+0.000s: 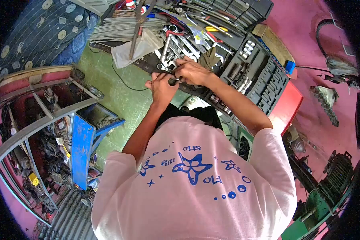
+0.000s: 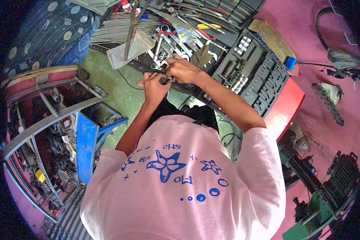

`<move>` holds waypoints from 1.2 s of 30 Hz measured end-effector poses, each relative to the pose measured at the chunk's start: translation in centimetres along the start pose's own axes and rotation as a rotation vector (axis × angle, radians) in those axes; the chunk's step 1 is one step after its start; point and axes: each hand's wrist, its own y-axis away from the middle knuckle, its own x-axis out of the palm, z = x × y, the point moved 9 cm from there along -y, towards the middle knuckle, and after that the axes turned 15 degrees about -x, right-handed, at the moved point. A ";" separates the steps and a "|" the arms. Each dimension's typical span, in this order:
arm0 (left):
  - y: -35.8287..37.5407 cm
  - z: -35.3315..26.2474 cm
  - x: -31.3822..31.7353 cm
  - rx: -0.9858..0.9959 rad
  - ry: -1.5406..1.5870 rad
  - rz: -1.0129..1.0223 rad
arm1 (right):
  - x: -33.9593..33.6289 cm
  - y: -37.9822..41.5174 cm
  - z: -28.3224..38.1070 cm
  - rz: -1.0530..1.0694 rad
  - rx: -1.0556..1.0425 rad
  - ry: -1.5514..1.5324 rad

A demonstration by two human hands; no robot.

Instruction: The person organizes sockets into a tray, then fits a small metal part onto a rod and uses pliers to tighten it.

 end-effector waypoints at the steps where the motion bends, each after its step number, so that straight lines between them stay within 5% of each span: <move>1: 0.1 0.3 0.2 -0.001 -0.001 0.008 | -0.4 0.4 0.1 -0.020 0.028 -0.027; 3: 0.2 -0.1 0.6 0.044 0.027 0.064 | -0.6 1.4 0.6 -0.042 0.066 -0.053; 5: 0.1 -1.4 0.6 0.119 0.067 0.077 | -2.8 3.3 1.7 -0.290 0.105 0.010; 14: -1.0 -8.2 5.3 0.545 0.096 0.453 | -1.8 12.1 3.0 -0.411 0.711 0.124; 18: -0.8 -8.3 6.8 0.551 0.059 0.488 | -2.0 12.4 3.6 -0.357 0.768 0.114; 27: -0.8 -11.8 5.1 0.666 0.162 0.439 | -4.4 15.7 4.9 -0.591 0.725 0.120; 36: -0.2 -28.1 11.2 0.937 0.234 0.446 | -11.3 29.7 4.5 -0.777 0.932 0.351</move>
